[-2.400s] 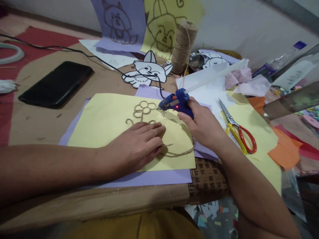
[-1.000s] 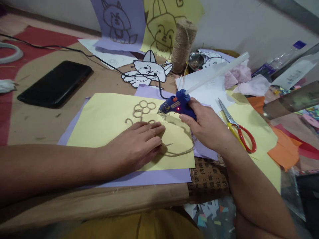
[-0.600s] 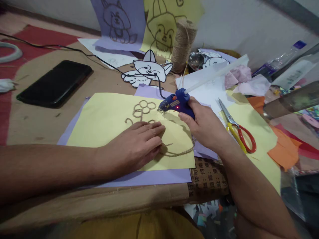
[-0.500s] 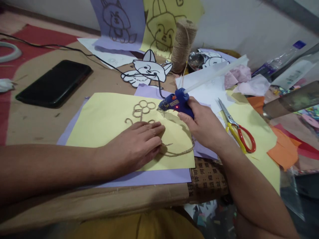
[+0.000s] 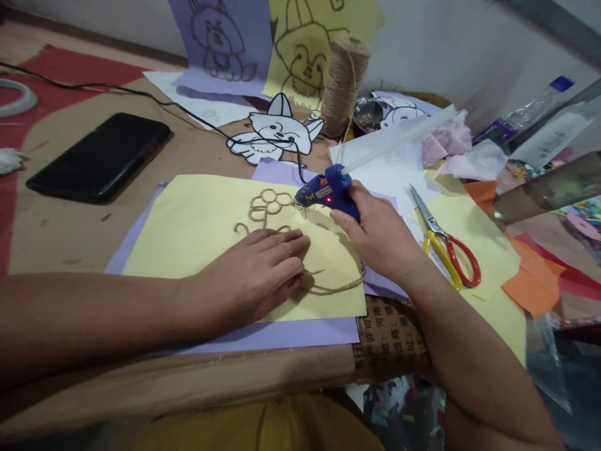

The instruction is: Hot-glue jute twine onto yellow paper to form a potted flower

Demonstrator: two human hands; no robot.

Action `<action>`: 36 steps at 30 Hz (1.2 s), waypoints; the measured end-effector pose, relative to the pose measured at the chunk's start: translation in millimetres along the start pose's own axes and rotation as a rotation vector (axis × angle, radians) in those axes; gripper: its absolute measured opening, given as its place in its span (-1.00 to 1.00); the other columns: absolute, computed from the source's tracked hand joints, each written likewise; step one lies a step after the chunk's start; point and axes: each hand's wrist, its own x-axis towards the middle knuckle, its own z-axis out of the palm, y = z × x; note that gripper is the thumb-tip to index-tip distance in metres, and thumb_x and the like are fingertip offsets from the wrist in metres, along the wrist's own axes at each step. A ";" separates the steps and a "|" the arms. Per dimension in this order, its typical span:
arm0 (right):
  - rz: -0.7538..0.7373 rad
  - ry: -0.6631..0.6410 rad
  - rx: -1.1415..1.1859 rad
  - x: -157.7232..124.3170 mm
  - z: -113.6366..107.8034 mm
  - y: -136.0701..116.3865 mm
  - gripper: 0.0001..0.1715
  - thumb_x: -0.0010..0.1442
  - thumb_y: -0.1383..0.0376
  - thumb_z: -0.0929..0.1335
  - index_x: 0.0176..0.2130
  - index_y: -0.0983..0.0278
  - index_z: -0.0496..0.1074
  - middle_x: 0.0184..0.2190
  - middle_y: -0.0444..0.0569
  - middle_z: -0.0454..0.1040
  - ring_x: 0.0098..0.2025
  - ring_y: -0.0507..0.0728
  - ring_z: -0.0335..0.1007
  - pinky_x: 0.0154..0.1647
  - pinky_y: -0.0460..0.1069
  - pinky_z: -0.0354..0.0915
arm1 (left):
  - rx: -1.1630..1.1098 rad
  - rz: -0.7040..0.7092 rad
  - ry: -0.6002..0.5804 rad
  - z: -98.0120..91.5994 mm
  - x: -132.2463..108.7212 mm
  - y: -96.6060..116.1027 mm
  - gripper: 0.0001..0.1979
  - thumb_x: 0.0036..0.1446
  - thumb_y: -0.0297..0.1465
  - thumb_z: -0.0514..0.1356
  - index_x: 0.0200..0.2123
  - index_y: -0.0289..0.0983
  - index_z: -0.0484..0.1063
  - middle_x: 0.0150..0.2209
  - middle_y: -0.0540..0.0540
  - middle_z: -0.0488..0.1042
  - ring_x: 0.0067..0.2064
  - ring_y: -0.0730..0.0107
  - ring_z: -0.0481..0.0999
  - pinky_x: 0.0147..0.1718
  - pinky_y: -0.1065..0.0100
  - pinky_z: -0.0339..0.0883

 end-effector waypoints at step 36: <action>-0.008 -0.019 -0.011 -4.5 -8.3 -1.4 -0.71 0.32 0.13 0.30 -0.04 0.22 0.41 -0.19 0.07 0.59 -0.22 0.28 0.50 -0.27 0.09 0.35 | -0.010 -0.001 0.023 -0.6 -0.1 -1.0 -0.75 0.41 -0.36 0.01 -0.24 -0.31 0.45 0.03 -0.32 0.53 0.16 0.00 0.48 0.03 0.03 0.38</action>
